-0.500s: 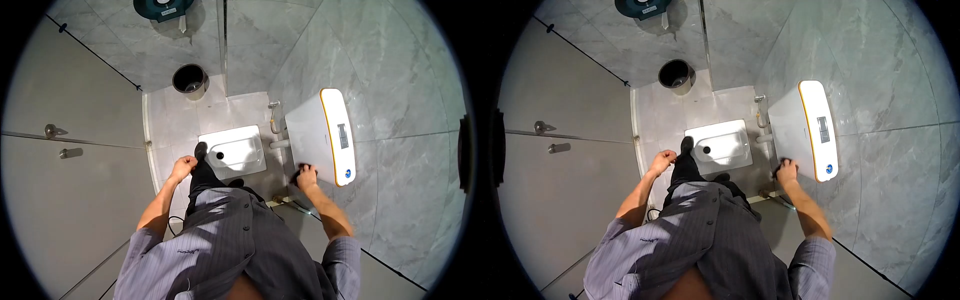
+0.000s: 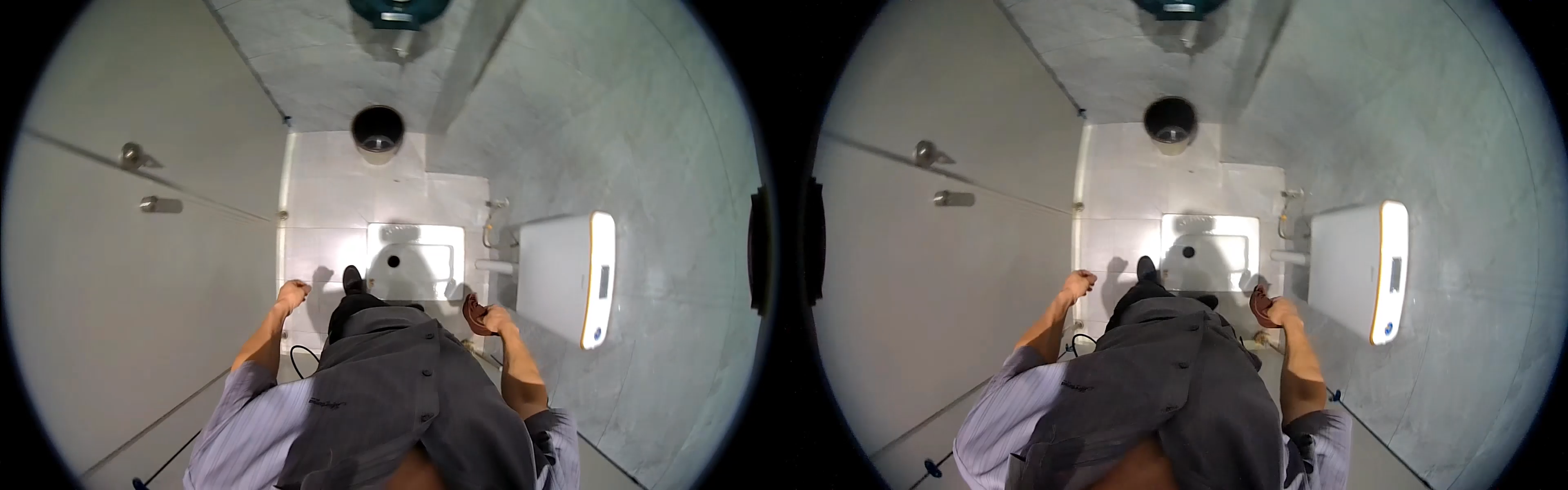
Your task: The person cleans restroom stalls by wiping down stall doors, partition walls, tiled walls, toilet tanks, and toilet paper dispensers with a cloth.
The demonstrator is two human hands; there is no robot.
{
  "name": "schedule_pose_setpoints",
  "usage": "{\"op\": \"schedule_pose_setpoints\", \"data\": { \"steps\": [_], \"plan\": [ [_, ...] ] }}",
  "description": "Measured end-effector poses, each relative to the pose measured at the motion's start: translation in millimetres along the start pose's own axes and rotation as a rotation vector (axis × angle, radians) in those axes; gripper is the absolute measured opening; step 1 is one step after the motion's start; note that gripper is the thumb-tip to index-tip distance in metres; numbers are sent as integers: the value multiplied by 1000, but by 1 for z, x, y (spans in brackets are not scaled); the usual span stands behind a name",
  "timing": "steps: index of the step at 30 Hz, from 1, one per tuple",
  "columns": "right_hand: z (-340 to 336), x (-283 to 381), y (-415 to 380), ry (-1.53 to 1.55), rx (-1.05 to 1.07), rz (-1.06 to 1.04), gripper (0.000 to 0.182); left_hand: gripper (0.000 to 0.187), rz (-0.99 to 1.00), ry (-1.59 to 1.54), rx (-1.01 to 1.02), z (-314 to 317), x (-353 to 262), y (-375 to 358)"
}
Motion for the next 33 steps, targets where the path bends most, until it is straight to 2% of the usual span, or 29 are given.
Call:
{"op": "schedule_pose_setpoints", "data": {
  "steps": [2,4,6,7,9,11,13,15,16,18,20,22,27,30,32,33],
  "plan": [
    [1,64,18,82,-98,-148,39,28,6,-128,-99,-34,9,6],
    [-6,126,22,164,-95,-196,38,26,13,-155,-240,-68,12,17],
    [-13,181,30,232,-60,-262,39,22,46,-237,-397,-117,-10,8],
    [-6,198,50,281,-28,-286,39,21,68,-403,-466,-132,-4,27],
    [-5,246,59,222,-11,-350,39,23,105,-542,-656,-189,-25,6],
    [1,288,56,120,19,-411,40,30,181,-421,-973,-243,-45,-39],
    [9,328,34,127,78,-463,39,26,223,-165,-1292,-289,-64,-97],
    [10,346,39,103,84,-495,38,29,447,128,-1597,-326,-81,-132],
    [17,350,50,197,117,-503,38,29,435,121,-1599,-340,-81,-136],
    [20,360,66,283,146,-520,37,33,375,361,-1615,-367,-81,-133],
    [16,370,71,456,186,-502,34,26,301,393,-1586,-382,-69,-116],
    [2,384,64,510,199,-490,33,13,218,672,-1460,-386,-67,-103],
    [-14,397,89,677,289,-537,30,7,222,749,-1415,-383,-77,-102],
    [-44,410,106,581,280,-579,30,6,186,758,-1385,-373,-95,-105],
    [-71,428,97,557,317,-487,31,4,156,759,-1325,-357,-108,-108],
    [-82,434,112,502,313,-537,32,3,146,778,-1314,-351,-120,-113]
  ]
}}
Point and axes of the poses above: each hand's wrist, its own y-axis towards the middle knuckle, its own z-axis out of the palm, x = y × z, the point moved 3 cm from there along y, towards the middle knuckle, and after that the axes turned 14 degrees about y, right-handed, at the moved point
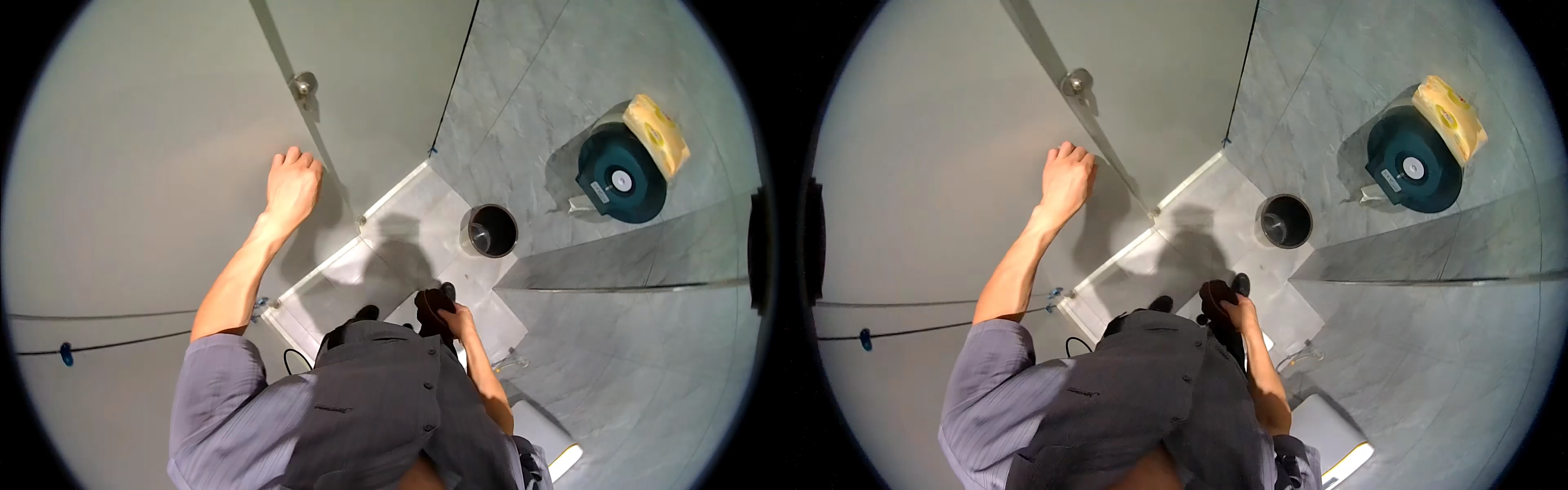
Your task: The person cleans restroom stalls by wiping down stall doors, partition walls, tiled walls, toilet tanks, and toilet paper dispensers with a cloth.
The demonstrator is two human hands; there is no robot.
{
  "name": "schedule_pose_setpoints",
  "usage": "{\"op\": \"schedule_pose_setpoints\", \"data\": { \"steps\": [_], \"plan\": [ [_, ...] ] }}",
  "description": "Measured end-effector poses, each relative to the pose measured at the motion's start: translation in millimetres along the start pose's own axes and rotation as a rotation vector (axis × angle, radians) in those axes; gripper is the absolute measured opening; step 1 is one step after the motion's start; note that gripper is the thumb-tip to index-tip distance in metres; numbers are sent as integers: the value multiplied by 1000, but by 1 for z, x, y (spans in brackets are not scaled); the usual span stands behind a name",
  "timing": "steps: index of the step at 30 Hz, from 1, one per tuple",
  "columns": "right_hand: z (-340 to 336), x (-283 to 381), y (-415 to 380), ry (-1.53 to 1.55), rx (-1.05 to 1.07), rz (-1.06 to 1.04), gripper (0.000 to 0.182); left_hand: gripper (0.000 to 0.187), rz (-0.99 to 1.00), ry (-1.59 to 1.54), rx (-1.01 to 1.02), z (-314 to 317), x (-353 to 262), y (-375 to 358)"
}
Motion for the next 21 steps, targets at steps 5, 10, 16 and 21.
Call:
{"op": "schedule_pose_setpoints", "data": {
  "steps": [5,10,16,21],
  "plan": [
    [-77,12,68,-346,107,-148,44,13,-52,31,112,-40,-78,-3],
    [-148,67,97,-503,222,-155,47,15,72,25,364,-11,-187,-7],
    [-200,72,141,-595,223,-198,41,36,213,335,982,74,-247,-89],
    [-239,53,146,-721,359,-39,47,47,291,385,872,54,-283,-84]
  ]
}}
Point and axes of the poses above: each hand's wrist, its own y-axis towards the middle knuckle, its own z-axis out of the palm, x = y × z, the point moved 3 cm from there along y, towards the middle knuckle, and after that the axes turned 14 degrees about y, right-handed, at the moved point
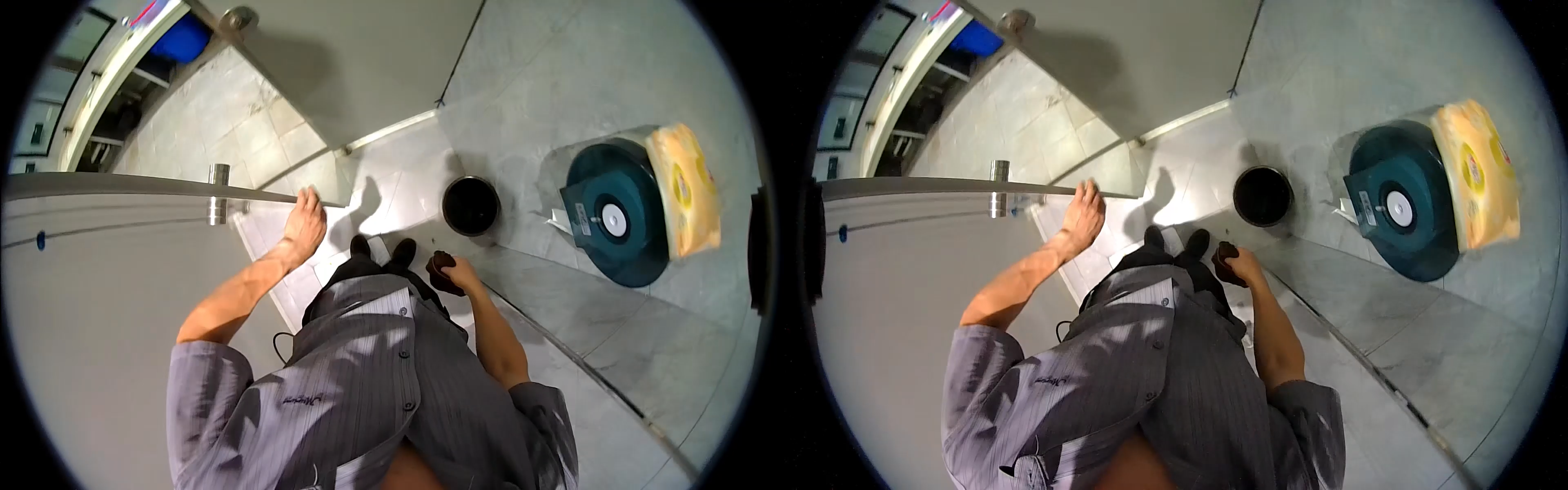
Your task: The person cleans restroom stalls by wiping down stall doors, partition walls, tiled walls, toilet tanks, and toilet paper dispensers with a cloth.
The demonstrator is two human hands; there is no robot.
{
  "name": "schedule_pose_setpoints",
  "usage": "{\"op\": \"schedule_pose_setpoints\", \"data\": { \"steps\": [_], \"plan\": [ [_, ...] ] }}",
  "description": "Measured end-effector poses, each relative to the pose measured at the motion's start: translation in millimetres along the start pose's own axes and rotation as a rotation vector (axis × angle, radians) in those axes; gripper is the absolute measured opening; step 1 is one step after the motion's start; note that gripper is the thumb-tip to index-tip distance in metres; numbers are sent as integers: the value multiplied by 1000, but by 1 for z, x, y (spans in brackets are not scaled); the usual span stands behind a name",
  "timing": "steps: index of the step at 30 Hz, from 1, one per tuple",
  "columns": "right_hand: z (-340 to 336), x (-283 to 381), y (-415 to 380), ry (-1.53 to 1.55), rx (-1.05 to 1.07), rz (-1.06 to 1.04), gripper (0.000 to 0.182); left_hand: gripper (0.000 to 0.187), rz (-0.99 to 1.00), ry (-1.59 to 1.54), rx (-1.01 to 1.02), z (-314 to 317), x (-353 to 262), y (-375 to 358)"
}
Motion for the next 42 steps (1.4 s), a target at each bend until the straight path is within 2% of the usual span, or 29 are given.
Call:
{"op": "schedule_pose_setpoints", "data": {
  "steps": [2,4,6,7,10,11,14,16,18,19,22,23,26,27,31,34,36,38,40,41,42],
  "plan": [
    [1,1,2,-36,55,75,45,51,-14,94,60,-25,13,3],
    [3,-5,7,-126,89,69,44,45,-155,130,198,-3,17,18],
    [8,-6,13,-203,115,55,43,37,-135,-263,700,37,17,28],
    [10,-4,16,-225,139,18,41,29,-95,-114,542,44,6,24],
    [11,-8,35,-240,175,-33,40,24,-104,-276,691,44,7,12],
    [5,-13,46,-242,182,-47,39,16,-26,-186,617,34,-2,-4],
    [2,2,50,-365,153,-52,38,14,10,-210,685,46,-31,-30],
    [-1,3,52,-352,150,-62,38,19,83,-290,751,50,-49,-52],
    [1,6,61,-342,222,-54,38,27,2,-253,666,73,-72,-74],
    [3,10,65,-401,256,-43,38,34,-31,-291,771,76,-81,-83],
    [7,24,75,-481,333,-5,40,35,-60,-322,798,108,-114,-107],
    [14,29,81,-490,365,25,40,42,-89,-401,880,114,-121,-118],
    [28,49,97,-609,407,17,38,48,-76,-405,837,130,-143,-154],
    [33,66,100,-637,416,30,36,53,-39,-439,892,129,-145,-163],
    [56,121,126,-750,422,-14,40,53,-59,-500,908,147,-165,-192],
    [86,165,148,-703,390,-38,43,52,-19,-498,946,165,-171,-206],
    [107,204,159,-648,360,-98,47,51,-14,-577,975,196,-194,-212],
    [130,223,176,-552,328,-120,48,44,0,-765,1093,211,-187,-202],
    [143,242,186,-570,275,3,47,41,-108,-1077,1104,243,-171,-194],
    [151,237,200,-600,247,-60,47,40,-178,-1236,1085,263,-158,-190],
    [161,262,198,-507,255,-25,46,38,-244,-1365,1053,287,-143,-187]
  ]
}}
Point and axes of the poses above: each hand's wrist, its own y-axis towards the middle knuckle, its own z-axis out of the palm, x = y × z, the point moved 3 cm from there along y, towards the middle knuckle, and after that the axes turned 14 degrees about y, right-handed, at the moved point
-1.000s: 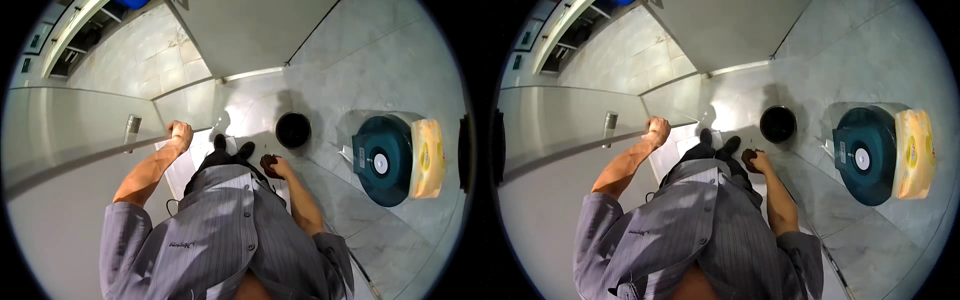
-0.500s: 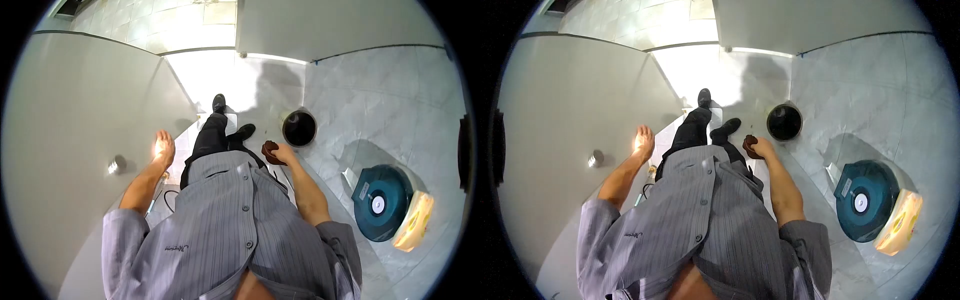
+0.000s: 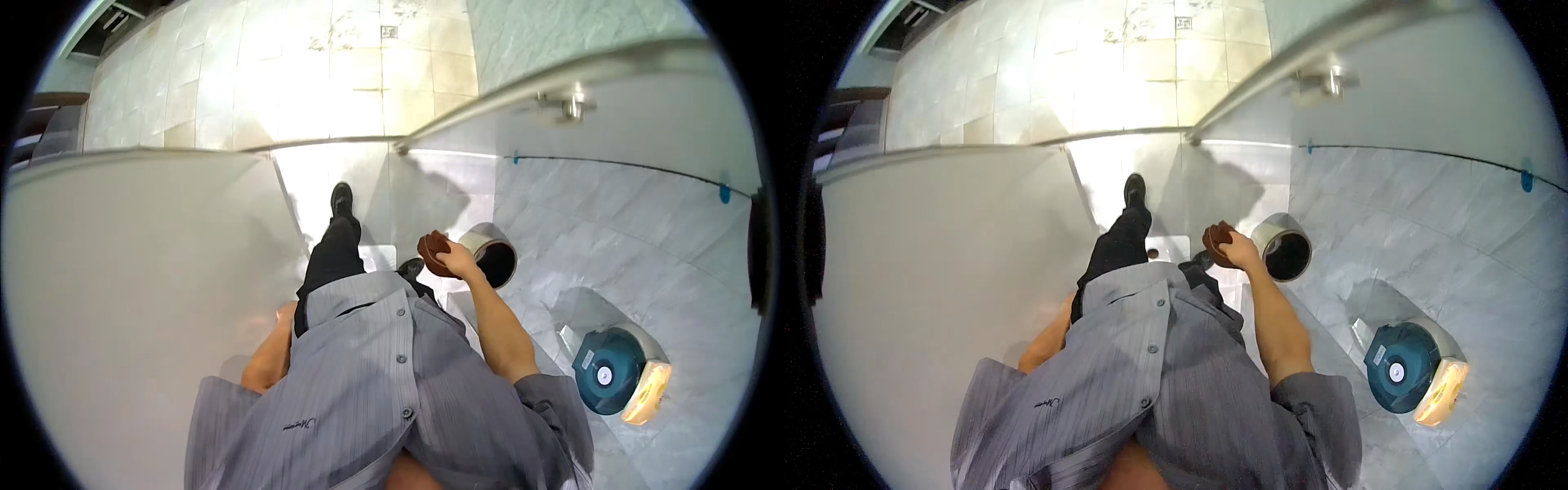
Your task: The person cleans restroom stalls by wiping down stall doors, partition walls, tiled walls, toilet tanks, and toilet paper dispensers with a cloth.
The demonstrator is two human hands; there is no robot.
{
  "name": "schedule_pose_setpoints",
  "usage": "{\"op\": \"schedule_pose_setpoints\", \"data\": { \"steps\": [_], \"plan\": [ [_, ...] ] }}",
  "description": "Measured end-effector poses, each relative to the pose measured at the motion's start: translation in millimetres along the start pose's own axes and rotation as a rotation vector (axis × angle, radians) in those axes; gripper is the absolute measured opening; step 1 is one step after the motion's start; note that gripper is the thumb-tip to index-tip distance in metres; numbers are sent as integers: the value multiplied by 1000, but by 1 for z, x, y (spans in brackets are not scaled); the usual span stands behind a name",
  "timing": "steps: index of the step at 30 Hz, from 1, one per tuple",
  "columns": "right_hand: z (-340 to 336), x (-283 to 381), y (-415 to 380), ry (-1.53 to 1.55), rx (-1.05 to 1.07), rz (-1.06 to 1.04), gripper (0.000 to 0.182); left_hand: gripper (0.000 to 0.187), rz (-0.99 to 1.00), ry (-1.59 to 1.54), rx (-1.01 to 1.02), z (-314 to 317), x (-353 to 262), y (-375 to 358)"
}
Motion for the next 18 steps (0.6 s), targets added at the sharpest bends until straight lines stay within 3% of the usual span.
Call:
{"op": "schedule_pose_setpoints", "data": {
  "steps": [4,8,13,18],
  "plan": [
    [-18,61,21,57,-70,-19,46,32,3,-161,-204,-105,85,44],
    [-39,113,24,182,-261,-88,45,30,-26,-171,-411,-257,141,69],
    [-43,135,43,131,-290,13,46,32,80,-241,-635,-435,118,58],
    [-15,117,83,171,-172,79,42,34,313,-188,-676,-521,54,86]
  ]
}}
Point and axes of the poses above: each hand's wrist, its own y-axis towards the middle knuckle, its own z-axis out of the palm, x = y × z, the point moved 3 cm from there along y, towards the middle knuckle, and after that the axes turned 14 degrees about y, right-handed, at the moved point
